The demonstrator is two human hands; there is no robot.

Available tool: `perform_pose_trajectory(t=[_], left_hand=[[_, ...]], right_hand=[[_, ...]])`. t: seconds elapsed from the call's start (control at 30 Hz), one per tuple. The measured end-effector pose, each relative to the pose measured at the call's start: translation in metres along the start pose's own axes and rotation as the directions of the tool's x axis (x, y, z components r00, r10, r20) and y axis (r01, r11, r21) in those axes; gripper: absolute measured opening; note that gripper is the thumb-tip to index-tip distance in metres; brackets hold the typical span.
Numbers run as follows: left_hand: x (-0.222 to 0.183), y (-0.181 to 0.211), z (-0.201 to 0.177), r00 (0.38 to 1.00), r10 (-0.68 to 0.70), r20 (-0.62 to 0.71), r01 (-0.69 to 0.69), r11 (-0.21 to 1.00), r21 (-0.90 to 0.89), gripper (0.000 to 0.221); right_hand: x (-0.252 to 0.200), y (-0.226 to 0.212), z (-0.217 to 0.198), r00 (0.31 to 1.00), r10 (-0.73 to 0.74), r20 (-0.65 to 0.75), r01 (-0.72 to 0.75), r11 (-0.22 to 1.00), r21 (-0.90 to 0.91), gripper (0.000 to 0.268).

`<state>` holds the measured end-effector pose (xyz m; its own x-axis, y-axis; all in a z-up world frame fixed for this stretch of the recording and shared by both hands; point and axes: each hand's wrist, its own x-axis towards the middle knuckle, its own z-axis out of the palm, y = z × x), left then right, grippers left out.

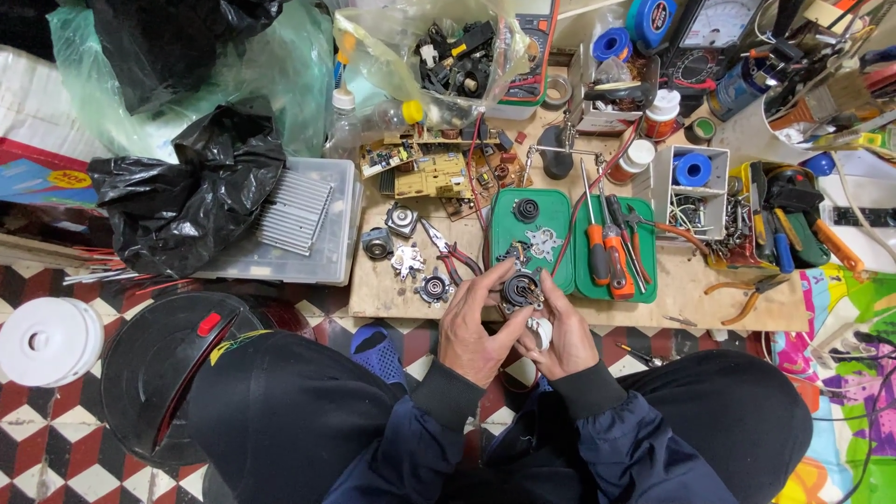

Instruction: Sorting and organizing various small electronic components like motors, bearings, and gears from a bag into a storage tray.

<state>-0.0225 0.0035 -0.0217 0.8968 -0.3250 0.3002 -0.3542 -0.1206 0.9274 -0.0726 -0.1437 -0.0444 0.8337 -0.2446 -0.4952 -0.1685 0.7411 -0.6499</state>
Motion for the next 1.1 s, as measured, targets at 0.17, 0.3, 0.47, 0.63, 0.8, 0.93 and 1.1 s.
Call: perform_pose_trajectory(t=[0.17,0.3,0.47,0.63,0.8,0.93,1.1], left_hand=[[0.0,-0.001,-0.001,1.0,0.011,0.007,-0.012,1.0,0.022,0.071],[0.0,-0.001,-0.001,1.0,0.008,0.008,-0.008,0.999,0.032,0.071],[-0.001,-0.002,0.0,1.0,0.029,0.004,-0.029,0.998,0.048,0.07],[-0.003,-0.01,0.002,0.998,0.056,0.001,-0.056,0.995,0.081,0.069],[-0.004,-0.011,0.002,0.998,0.069,0.011,-0.07,0.993,0.099,0.069],[-0.002,-0.008,0.001,0.997,0.077,0.01,-0.077,0.989,0.128,0.068],[-0.002,-0.006,-0.001,0.997,0.067,0.022,-0.07,0.989,0.132,0.067]], right_hand=[[0.004,0.004,-0.006,1.0,0.016,0.0,-0.016,1.0,-0.008,0.059],[-0.001,-0.001,0.002,1.0,0.003,0.004,-0.003,1.0,0.001,0.056],[0.008,0.009,-0.013,0.999,0.018,-0.03,-0.017,1.0,0.016,0.049],[0.011,0.009,-0.011,0.998,0.032,-0.05,-0.032,0.999,0.013,0.051],[0.011,0.012,-0.013,0.997,0.061,-0.04,-0.061,0.998,0.017,0.049],[0.011,0.016,-0.017,0.998,0.068,-0.016,-0.067,0.996,0.06,0.05],[0.009,0.015,-0.014,0.998,0.063,-0.009,-0.063,0.998,0.026,0.045]])
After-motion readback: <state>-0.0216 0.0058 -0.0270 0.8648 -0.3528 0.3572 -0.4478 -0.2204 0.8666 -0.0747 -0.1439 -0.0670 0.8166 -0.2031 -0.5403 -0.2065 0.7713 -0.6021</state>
